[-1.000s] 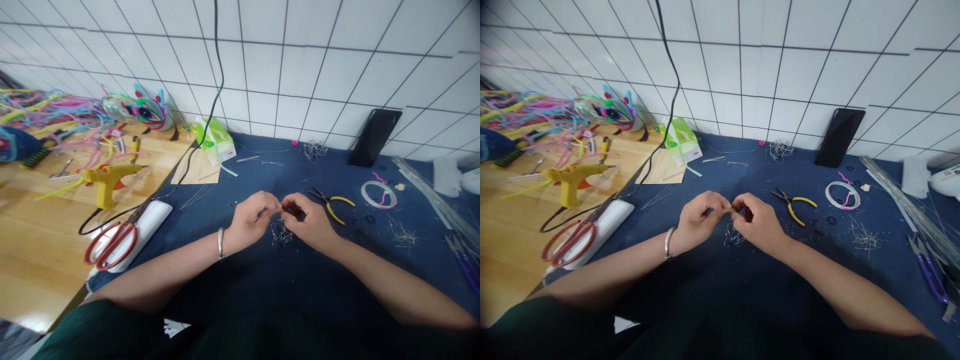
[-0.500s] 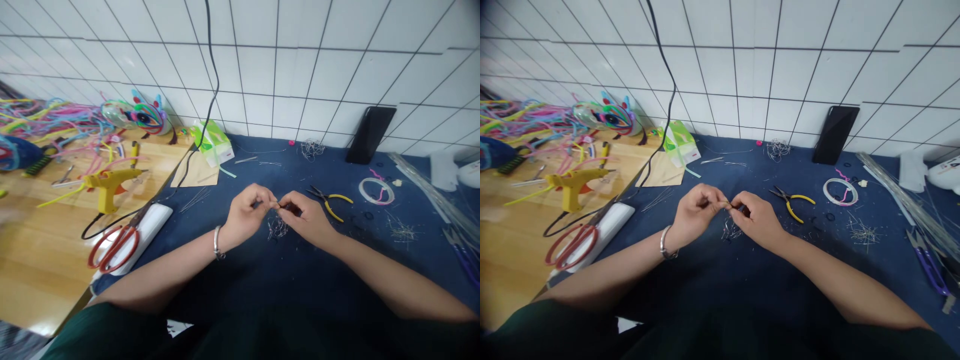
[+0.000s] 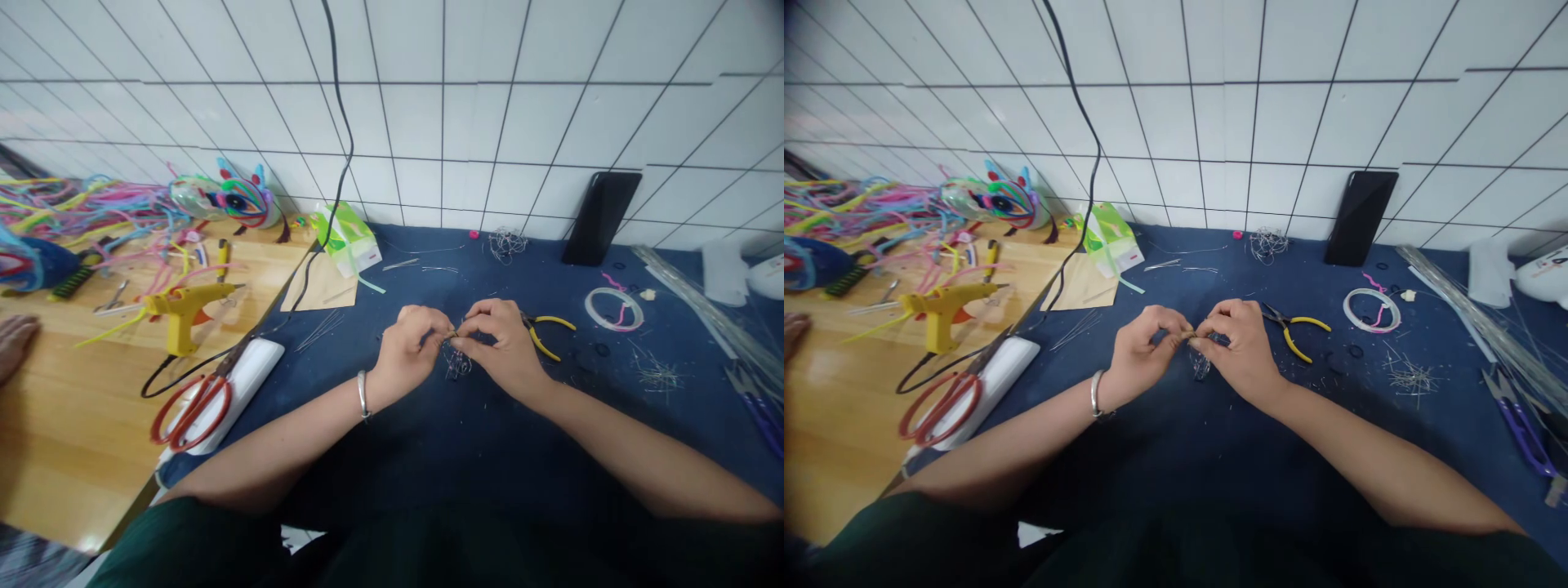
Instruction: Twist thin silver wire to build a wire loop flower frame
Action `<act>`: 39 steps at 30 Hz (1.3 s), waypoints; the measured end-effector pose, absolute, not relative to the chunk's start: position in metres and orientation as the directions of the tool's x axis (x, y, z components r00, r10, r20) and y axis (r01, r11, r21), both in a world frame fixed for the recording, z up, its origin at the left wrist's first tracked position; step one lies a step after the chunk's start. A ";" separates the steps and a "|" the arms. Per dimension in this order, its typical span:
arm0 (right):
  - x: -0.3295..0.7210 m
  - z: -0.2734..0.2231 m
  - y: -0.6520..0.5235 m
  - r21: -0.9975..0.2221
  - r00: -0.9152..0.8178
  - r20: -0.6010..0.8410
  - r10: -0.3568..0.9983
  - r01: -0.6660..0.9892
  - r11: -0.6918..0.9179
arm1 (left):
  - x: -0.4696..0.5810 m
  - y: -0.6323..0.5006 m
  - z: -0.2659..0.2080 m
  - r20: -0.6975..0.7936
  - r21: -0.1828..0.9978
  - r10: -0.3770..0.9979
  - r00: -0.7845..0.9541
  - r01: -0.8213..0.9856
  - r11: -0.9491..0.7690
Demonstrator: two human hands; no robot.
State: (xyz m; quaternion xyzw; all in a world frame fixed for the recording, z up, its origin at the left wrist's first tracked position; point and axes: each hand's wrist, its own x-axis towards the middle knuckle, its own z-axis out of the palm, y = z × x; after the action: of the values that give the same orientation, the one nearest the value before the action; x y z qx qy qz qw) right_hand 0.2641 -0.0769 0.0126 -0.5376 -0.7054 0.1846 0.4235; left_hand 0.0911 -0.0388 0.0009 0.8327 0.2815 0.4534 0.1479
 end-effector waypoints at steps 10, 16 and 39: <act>0.267 0.017 -0.076 -0.629 -0.187 0.448 0.874 0.629 0.457 | 0.079 -0.040 0.006 0.702 0.092 0.208 0.681 0.203 -0.975; 0.263 0.017 -0.083 -0.701 -0.230 0.465 0.855 0.495 0.514 | 0.084 -0.054 0.021 0.741 0.182 0.254 0.621 0.179 -0.967; 0.272 0.004 -0.077 -0.879 -0.051 0.286 0.957 0.384 0.283 | 0.096 -0.040 -0.013 0.119 0.984 0.881 0.458 -0.172 -0.043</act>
State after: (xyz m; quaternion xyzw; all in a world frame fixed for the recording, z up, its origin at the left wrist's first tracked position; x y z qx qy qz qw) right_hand 0.2717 -0.0770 0.0035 -0.5118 -0.6550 0.3103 0.4611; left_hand 0.0965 -0.0399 -0.0133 0.5852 0.3028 0.4232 0.6219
